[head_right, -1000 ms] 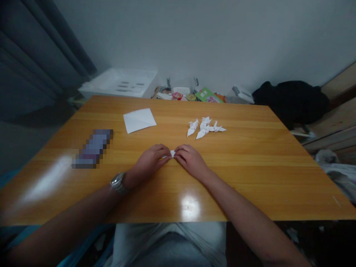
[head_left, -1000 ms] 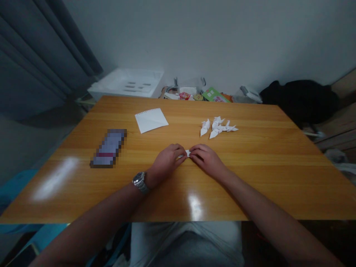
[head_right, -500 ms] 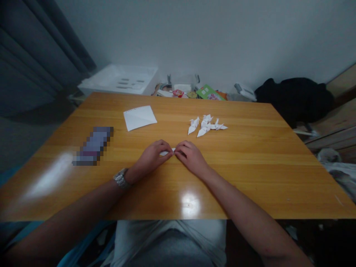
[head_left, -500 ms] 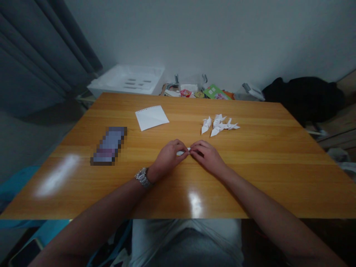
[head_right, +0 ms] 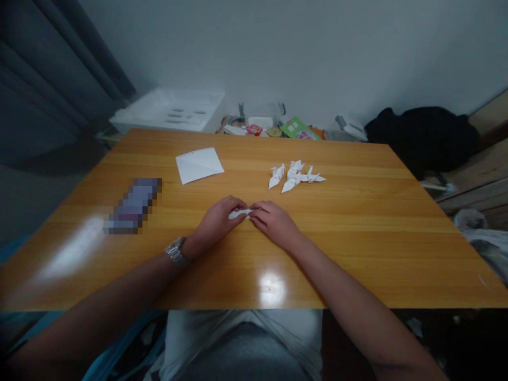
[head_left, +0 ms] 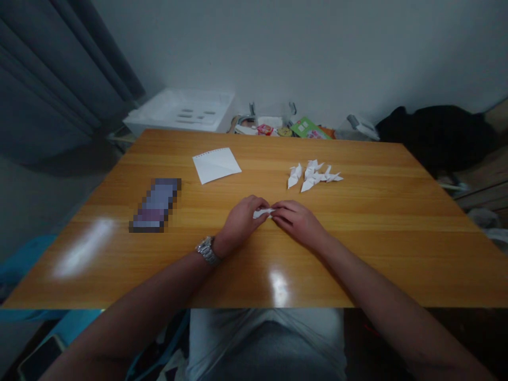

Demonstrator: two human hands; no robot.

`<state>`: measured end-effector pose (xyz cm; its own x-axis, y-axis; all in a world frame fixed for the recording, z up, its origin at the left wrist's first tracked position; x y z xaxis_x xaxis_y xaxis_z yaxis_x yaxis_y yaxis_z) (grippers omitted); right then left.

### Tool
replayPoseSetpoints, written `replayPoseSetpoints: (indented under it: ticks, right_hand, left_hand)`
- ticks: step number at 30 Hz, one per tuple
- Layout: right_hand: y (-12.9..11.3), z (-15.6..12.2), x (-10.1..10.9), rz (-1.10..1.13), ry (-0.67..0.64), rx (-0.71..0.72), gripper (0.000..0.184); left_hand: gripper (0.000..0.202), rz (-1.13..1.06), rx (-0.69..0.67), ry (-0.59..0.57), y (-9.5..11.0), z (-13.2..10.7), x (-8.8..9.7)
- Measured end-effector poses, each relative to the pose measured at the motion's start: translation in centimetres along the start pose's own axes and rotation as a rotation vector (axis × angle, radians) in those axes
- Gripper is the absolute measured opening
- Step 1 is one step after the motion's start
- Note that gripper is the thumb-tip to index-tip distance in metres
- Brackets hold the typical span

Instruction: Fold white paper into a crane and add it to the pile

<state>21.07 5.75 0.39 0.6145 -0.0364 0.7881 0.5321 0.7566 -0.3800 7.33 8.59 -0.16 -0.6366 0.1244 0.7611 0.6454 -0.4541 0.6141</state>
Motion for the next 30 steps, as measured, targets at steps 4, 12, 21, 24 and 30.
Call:
replayPoseSetpoints:
  ticks: [4, 12, 21, 24, 30]
  right_hand:
    - [-0.6, -0.5, 0.0, -0.118, -0.082, 0.056, 0.024]
    - [-0.8, -1.0, 0.2, -0.211, -0.156, 0.04, 0.032]
    - [-0.5, -1.1, 0.0, -0.149, -0.199, 0.016, 0.038]
    - [-0.6, -1.1, 0.1, -0.148, -0.218, 0.015, 0.038]
    - [-0.6, -1.2, -0.1, -0.18, -0.247, 0.018, 0.039]
  left_hand:
    - [0.013, 0.066, -0.064, -0.018, 0.4, -0.2, -0.2]
    - [0.027, 0.327, -0.245, -0.138, 2.1, -1.1, 0.0]
    - [0.027, 0.508, -0.289, -0.205, 2.5, -1.6, -0.4]
    - [0.029, 0.516, -0.288, -0.222, 2.4, -1.6, -0.6]
    - [0.036, 0.449, -0.323, -0.236, 2.2, -2.1, -0.5]
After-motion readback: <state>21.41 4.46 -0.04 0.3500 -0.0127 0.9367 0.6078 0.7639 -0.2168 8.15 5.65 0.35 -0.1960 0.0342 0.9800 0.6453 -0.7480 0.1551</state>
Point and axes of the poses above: each hand's wrist, its own z-axis towards the middle knuckle, its own x-axis out of the back of the hand, y = z × x, the point moved 8 cm from there along z, towards the middle knuckle, and after that the axes turned 4 degrees about x, right-handed, at the moved point
